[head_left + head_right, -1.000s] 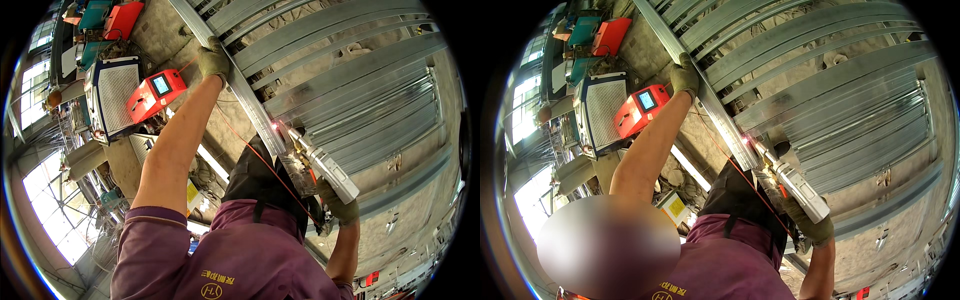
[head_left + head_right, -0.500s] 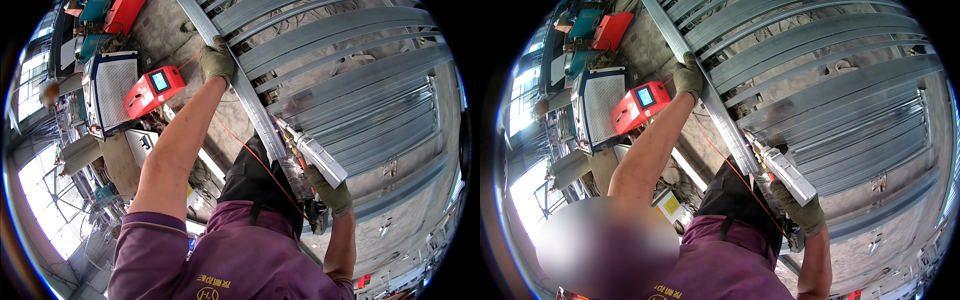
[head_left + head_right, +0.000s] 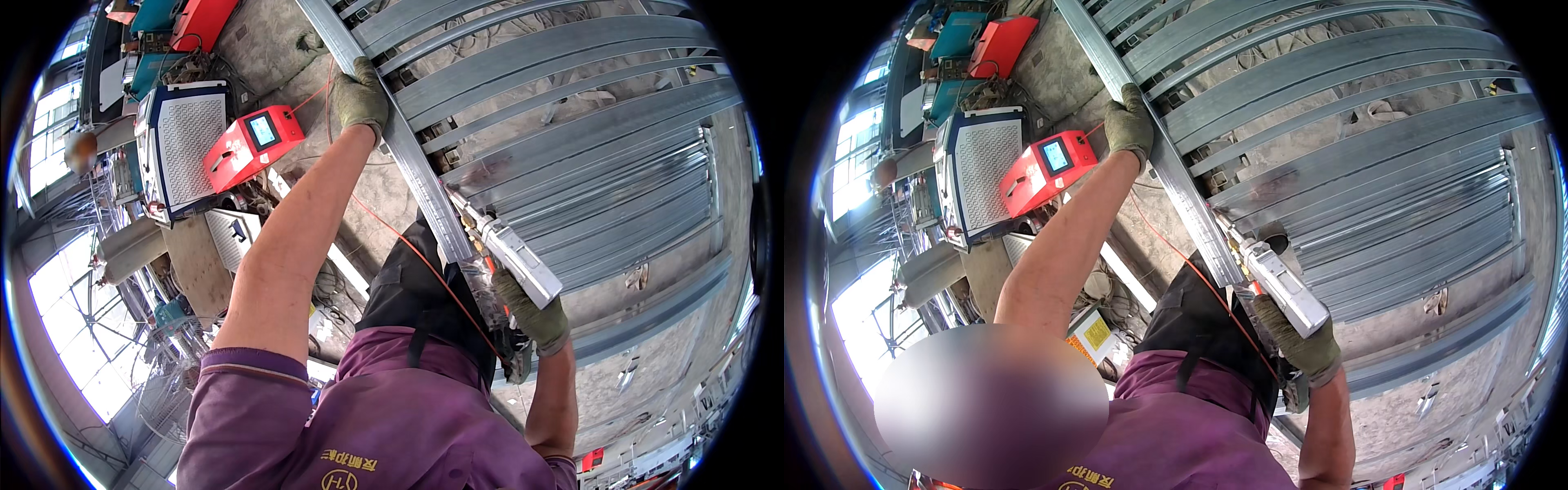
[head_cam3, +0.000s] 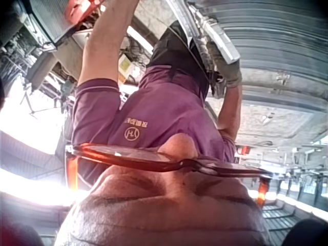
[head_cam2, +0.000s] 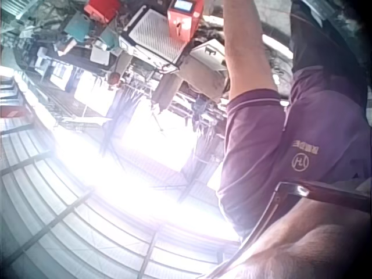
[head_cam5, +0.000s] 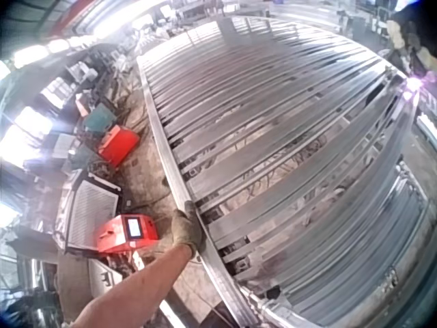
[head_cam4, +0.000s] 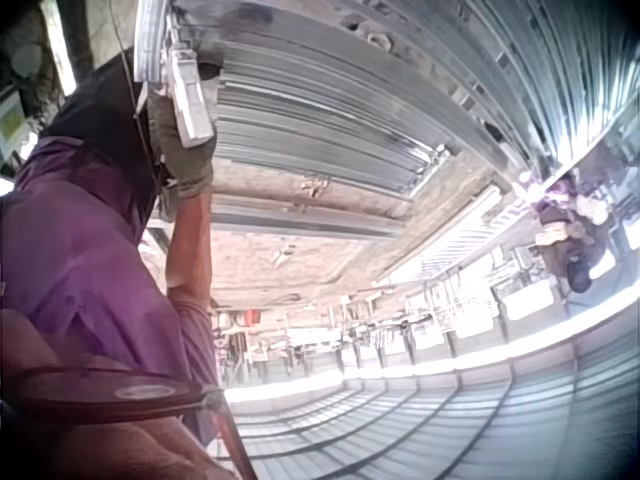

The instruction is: The person uses a handheld welding tool to join metal bars on a large metal frame structure. They move along the frame, applying welds at various intersection points to secure the components together.

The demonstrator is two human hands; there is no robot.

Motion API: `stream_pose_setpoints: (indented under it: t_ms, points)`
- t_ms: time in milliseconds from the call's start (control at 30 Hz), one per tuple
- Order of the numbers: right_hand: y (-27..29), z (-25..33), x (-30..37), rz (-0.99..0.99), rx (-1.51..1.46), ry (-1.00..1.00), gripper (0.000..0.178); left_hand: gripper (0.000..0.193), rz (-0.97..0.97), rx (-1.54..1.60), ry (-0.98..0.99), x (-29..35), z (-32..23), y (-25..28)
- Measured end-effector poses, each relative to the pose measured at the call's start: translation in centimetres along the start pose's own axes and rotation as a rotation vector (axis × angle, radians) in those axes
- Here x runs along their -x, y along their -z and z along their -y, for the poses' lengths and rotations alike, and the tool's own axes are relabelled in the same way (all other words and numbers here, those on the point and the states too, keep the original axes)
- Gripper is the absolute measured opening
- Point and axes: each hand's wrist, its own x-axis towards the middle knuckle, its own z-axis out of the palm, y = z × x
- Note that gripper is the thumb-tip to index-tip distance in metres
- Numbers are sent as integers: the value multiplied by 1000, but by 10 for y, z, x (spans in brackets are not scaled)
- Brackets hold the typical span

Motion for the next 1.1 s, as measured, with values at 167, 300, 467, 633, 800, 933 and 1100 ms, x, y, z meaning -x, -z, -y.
stream_pose_setpoints:
  t_ms: [167, 300, 467, 633, 800, 933, 1100]
  points:
    - [-4, 2, 1, -14, 14, -21, 36, 73, 3, 31, -22, 3, -3, 0]
    - [-8, 7, 0, -33, 6, -24, 34, 72, 16, 62, -28, 3, -2, 1]
    - [-11, 15, 0, -21, -11, -59, 36, 71, 9, 14, -21, 1, 0, -1]
    - [-10, 7, 3, -15, -67, -35, 37, 71, 28, 47, 14, 0, 0, -2]
    - [-11, 3, 5, -35, -63, -23, 36, 70, 21, 2, 14, -3, 3, -4]
    - [-10, -4, 8, -39, 52, -15, 37, 70, 24, 22, 18, 0, -1, -1]
    - [-14, 6, 6, -51, 36, 9, 37, 72, 49, 78, -25, 10, -14, 7]
